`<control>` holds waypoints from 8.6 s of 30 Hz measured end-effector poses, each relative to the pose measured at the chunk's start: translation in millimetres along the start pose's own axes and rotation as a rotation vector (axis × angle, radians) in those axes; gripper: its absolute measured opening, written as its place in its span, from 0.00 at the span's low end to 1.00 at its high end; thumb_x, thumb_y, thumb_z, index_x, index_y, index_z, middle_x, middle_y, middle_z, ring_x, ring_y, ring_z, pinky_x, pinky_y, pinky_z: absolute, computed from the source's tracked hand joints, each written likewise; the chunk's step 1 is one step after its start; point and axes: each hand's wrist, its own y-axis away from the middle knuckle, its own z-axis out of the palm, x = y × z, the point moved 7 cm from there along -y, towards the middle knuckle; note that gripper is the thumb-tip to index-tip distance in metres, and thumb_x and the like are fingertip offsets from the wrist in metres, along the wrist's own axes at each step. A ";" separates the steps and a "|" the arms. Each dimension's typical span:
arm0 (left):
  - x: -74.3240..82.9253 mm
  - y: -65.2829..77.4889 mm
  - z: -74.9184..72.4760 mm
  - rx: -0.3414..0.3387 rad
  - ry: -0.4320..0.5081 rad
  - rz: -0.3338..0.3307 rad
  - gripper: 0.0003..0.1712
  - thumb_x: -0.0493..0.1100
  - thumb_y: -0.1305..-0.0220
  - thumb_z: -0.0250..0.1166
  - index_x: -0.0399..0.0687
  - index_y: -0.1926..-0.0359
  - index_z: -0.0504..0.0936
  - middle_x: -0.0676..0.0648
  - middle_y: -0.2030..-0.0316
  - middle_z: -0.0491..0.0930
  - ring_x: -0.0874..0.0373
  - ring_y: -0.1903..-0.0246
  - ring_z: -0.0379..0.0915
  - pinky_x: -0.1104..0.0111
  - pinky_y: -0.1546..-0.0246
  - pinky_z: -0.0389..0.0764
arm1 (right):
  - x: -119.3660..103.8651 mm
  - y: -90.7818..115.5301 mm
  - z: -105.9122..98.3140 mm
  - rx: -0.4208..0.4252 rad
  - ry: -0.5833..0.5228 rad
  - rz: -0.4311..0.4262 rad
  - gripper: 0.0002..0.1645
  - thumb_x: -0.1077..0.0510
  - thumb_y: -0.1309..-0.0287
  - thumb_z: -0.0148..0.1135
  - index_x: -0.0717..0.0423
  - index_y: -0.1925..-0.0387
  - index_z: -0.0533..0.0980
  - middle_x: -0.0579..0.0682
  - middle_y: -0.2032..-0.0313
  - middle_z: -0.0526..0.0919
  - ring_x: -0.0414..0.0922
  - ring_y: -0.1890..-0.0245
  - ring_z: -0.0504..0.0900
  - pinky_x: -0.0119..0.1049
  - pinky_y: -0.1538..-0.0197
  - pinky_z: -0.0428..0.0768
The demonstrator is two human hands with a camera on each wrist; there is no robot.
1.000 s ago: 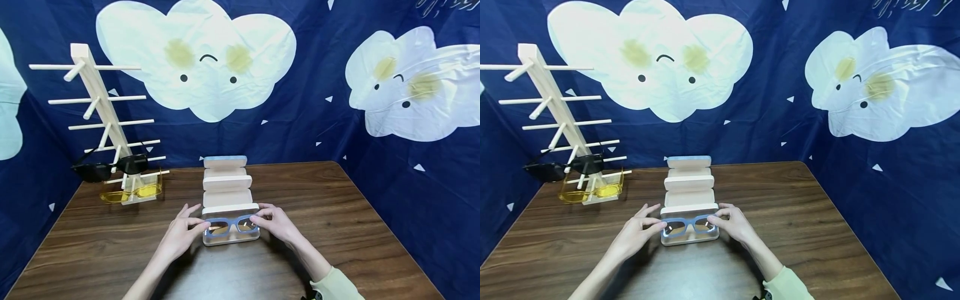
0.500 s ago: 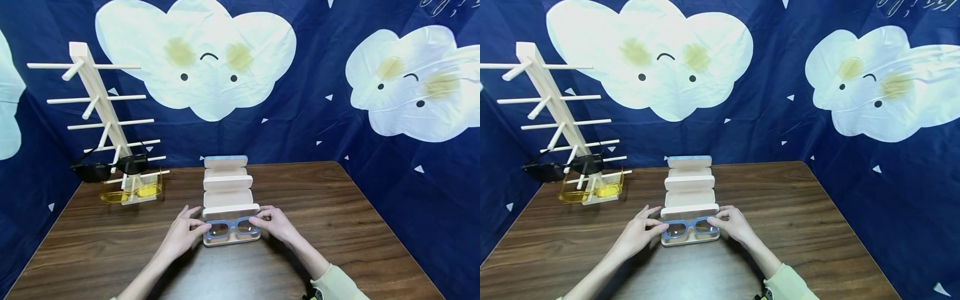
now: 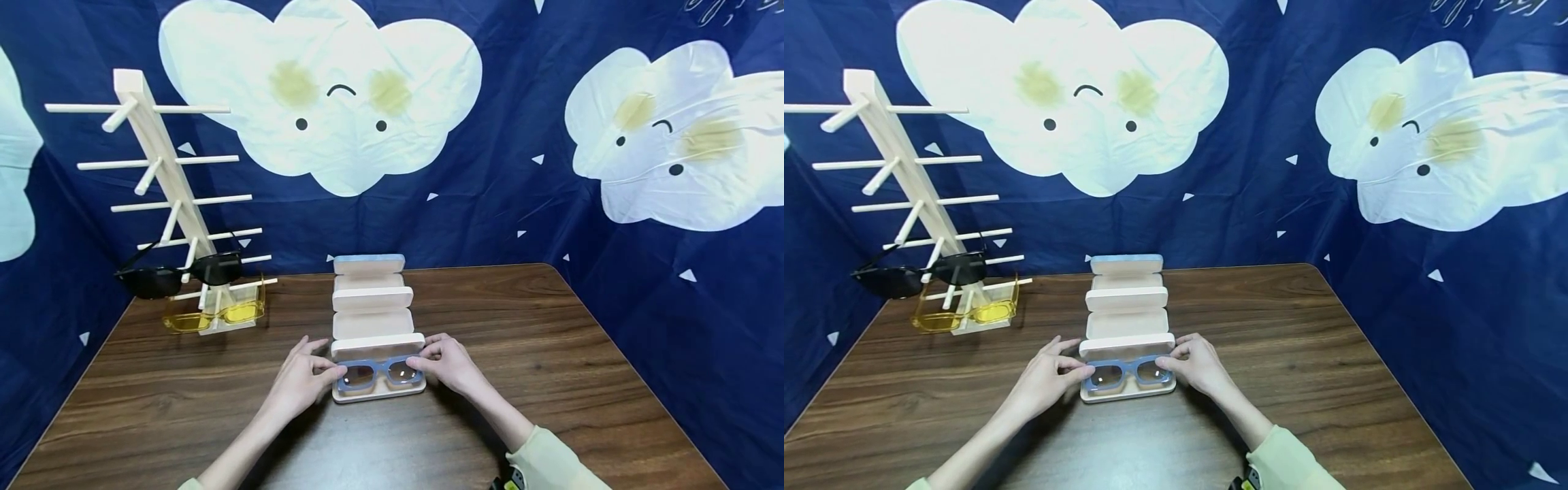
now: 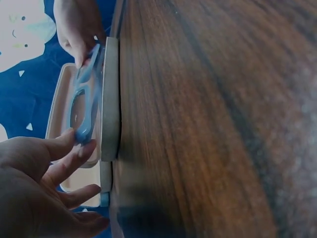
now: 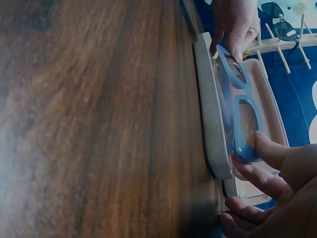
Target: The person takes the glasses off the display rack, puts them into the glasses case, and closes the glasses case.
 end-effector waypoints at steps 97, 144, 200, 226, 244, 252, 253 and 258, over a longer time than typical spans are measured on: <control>-15.1 -28.3 -3.1 -0.185 0.100 -0.169 0.35 0.74 0.37 0.61 0.47 0.61 0.90 0.47 0.51 0.88 0.55 0.47 0.80 0.57 0.46 0.77 | 11.3 -21.1 0.4 -0.174 -0.176 0.293 0.34 0.28 0.40 0.65 0.57 0.70 0.83 0.44 0.73 0.78 0.38 0.74 0.74 0.29 0.64 0.79; -23.5 -17.2 3.6 -0.192 0.234 -0.115 0.33 0.65 0.45 0.75 0.47 0.48 0.82 0.46 0.42 0.78 0.54 0.42 0.74 0.63 0.44 0.73 | 9.9 -13.3 4.0 -0.321 -0.161 0.025 0.20 0.41 0.45 0.74 0.53 0.73 0.83 0.37 0.81 0.71 0.35 0.76 0.67 0.27 0.72 0.62; -17.1 -9.1 1.4 -0.015 -0.075 0.164 0.46 0.61 0.69 0.87 0.46 0.45 0.87 0.48 0.43 0.76 0.46 0.39 0.71 0.49 0.38 0.75 | 0.8 -0.8 7.8 -0.027 0.148 -0.126 0.39 0.40 0.79 0.91 0.46 0.57 0.86 0.44 0.54 0.80 0.41 0.52 0.77 0.37 0.46 0.76; -14.1 5.3 -24.5 0.081 -0.002 0.131 0.37 0.62 0.38 0.71 0.45 0.36 0.81 0.45 0.34 0.73 0.46 0.42 0.75 0.51 0.42 0.79 | -26.5 -11.9 -17.5 0.086 -0.086 -0.134 0.27 0.44 0.43 0.75 0.55 0.48 0.84 0.51 0.49 0.81 0.48 0.53 0.87 0.48 0.45 0.86; -15.1 29.5 -113.4 0.284 0.036 0.142 0.29 0.58 0.29 0.65 0.51 0.34 0.78 0.46 0.44 0.81 0.51 0.46 0.80 0.67 0.44 0.79 | -80.9 -31.8 -9.7 0.110 -0.125 -0.168 0.21 0.41 0.38 0.70 0.44 0.46 0.85 0.42 0.51 0.87 0.40 0.53 0.83 0.45 0.44 0.80; -17.4 38.2 -141.2 0.377 0.093 0.180 0.27 0.53 0.28 0.65 0.47 0.33 0.77 0.43 0.48 0.84 0.83 0.55 0.70 0.86 0.52 0.72 | -110.2 -48.4 2.8 0.060 -0.226 -0.185 0.23 0.39 0.35 0.67 0.45 0.46 0.84 0.44 0.50 0.89 0.41 0.49 0.86 0.42 0.42 0.83; -17.2 38.9 -144.0 0.386 0.097 0.187 0.27 0.52 0.27 0.65 0.47 0.33 0.77 0.43 0.48 0.84 0.84 0.56 0.69 0.86 0.52 0.72 | -114.1 -50.2 4.4 0.054 -0.233 -0.190 0.23 0.40 0.35 0.66 0.46 0.46 0.84 0.44 0.50 0.89 0.41 0.48 0.86 0.44 0.41 0.83; -18.3 42.4 -158.5 0.432 0.117 0.208 0.26 0.50 0.27 0.64 0.49 0.32 0.77 0.52 0.49 0.83 0.85 0.55 0.70 0.89 0.53 0.70 | -132.4 -56.8 13.2 0.028 -0.253 -0.219 0.23 0.40 0.34 0.64 0.47 0.45 0.84 0.44 0.48 0.89 0.41 0.45 0.86 0.46 0.33 0.77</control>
